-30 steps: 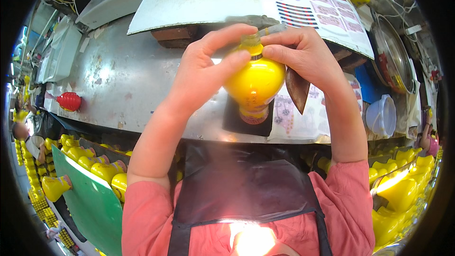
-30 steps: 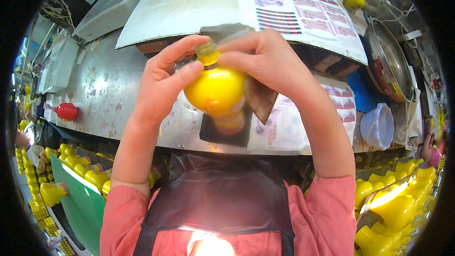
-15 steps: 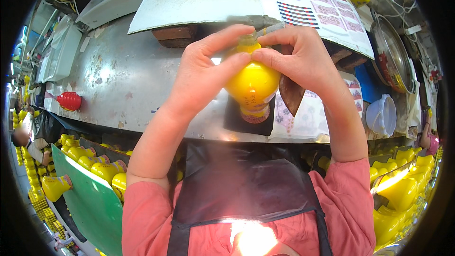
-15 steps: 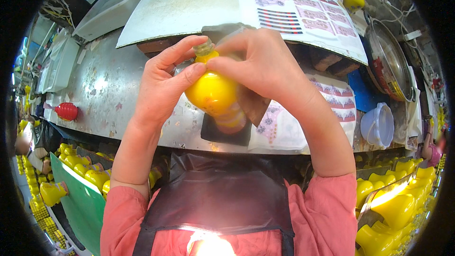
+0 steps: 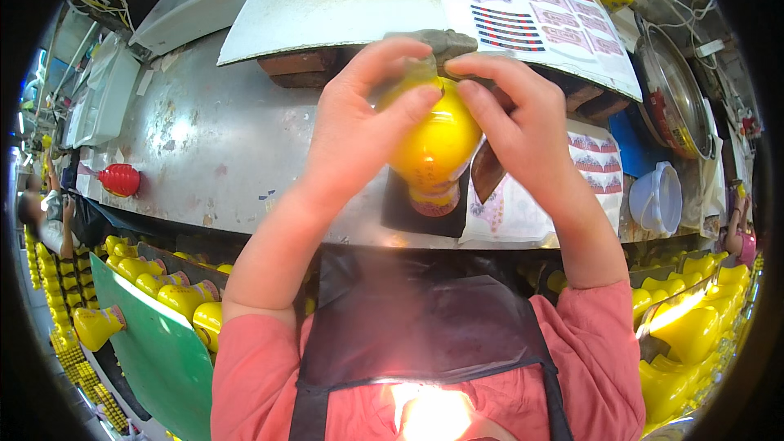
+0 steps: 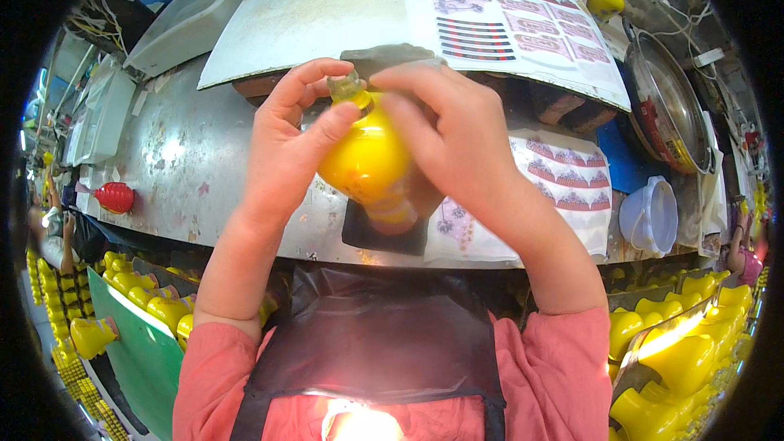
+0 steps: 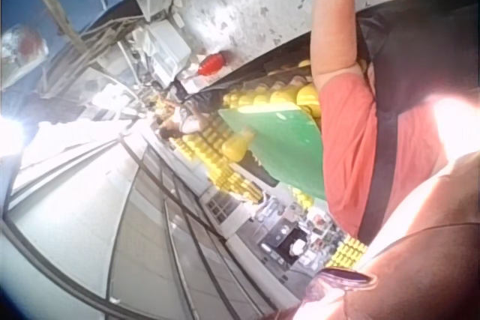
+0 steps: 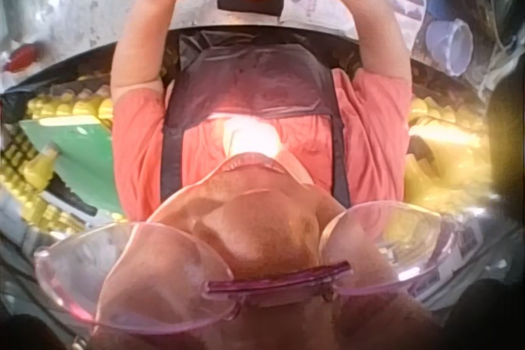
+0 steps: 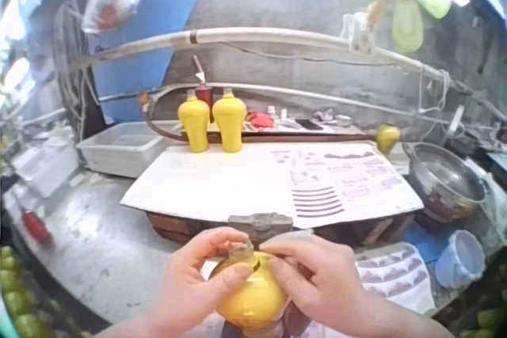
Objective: The person applies adhesive labels to yellow plastic bottles. They peel labels from a sheet, wrap them around the bottle body, smooth them by hand, and place the labeled bottle on a nearby tray. The process repeats with additional bottles.
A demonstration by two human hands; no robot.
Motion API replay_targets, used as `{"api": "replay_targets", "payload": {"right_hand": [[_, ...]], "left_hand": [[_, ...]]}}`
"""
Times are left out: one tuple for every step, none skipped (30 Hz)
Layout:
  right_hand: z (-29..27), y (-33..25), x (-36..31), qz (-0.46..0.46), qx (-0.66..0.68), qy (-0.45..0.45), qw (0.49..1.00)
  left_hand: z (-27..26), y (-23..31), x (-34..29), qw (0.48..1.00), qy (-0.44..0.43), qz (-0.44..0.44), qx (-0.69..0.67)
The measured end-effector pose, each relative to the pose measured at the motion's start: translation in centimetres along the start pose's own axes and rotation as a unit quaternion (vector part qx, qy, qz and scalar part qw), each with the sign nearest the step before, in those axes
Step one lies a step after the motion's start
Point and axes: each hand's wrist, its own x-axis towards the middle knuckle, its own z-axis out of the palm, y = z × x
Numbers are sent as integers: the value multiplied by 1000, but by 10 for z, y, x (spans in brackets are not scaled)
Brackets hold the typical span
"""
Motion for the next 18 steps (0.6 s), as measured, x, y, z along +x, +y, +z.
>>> {"api": "replay_targets", "payload": {"right_hand": [[0, -5, -7, 6, -2, 26, 1000], [2, -9, -13, -109, -12, 30, 994], [5, -11, -17, -143, -34, 11, 989], [7, -12, -22, -193, -58, -6, 979], [10, -11, -22, -204, -96, -14, 974], [12, -9, -23, -213, -91, 15, 973], [13, -7, -23, -209, -89, 29, 974], [13, -5, -22, -197, -83, 36, 976], [11, -2, -21, -154, -51, 37, 986], [8, -1, -21, -103, -16, 32, 994], [5, 0, -21, -59, 20, 35, 997], [2, 0, -22, -48, 26, 25, 998], [0, -2, -25, -46, 35, 22, 998], [0, -3, -26, -45, 45, 19, 998], [-2, -7, -32, 0, 46, 6, 999], [0, -10, -37, -46, 7, 28, 999], [3, -13, -40, -97, -27, 49, 994], [6, -15, -44, -156, -55, 84, 983]], "left_hand": [[-1, 1, 1, 999, -2, -11, -37], [-3, 1, 2, 999, -1, -8, -36], [-4, 2, 5, 999, 1, -11, -33], [-4, 2, 6, 999, 8, -23, -23], [-4, 4, 6, 999, 2, -16, -29], [-4, 6, 7, 1000, 4, -15, 2], [-3, 7, 8, 1000, 5, -9, 28], [-3, 10, 8, 999, 8, 0, 51], [-3, 13, 6, 999, 3, -11, 39], [-4, 15, 5, 1000, -3, -19, 23], [-4, 17, 3, 999, -6, -31, 10], [-3, 19, 1, 1000, -20, -17, 9], [-2, 21, -2, 999, -31, -7, 10], [-1, 22, -5, 999, -41, 11, 7], [1, 22, -6, 999, -32, -5, -12], [3, 22, -7, 999, -25, -12, -35], [4, 22, -7, 998, -18, -18, -58], [5, 22, -7, 999, -15, -6, -34]]}}
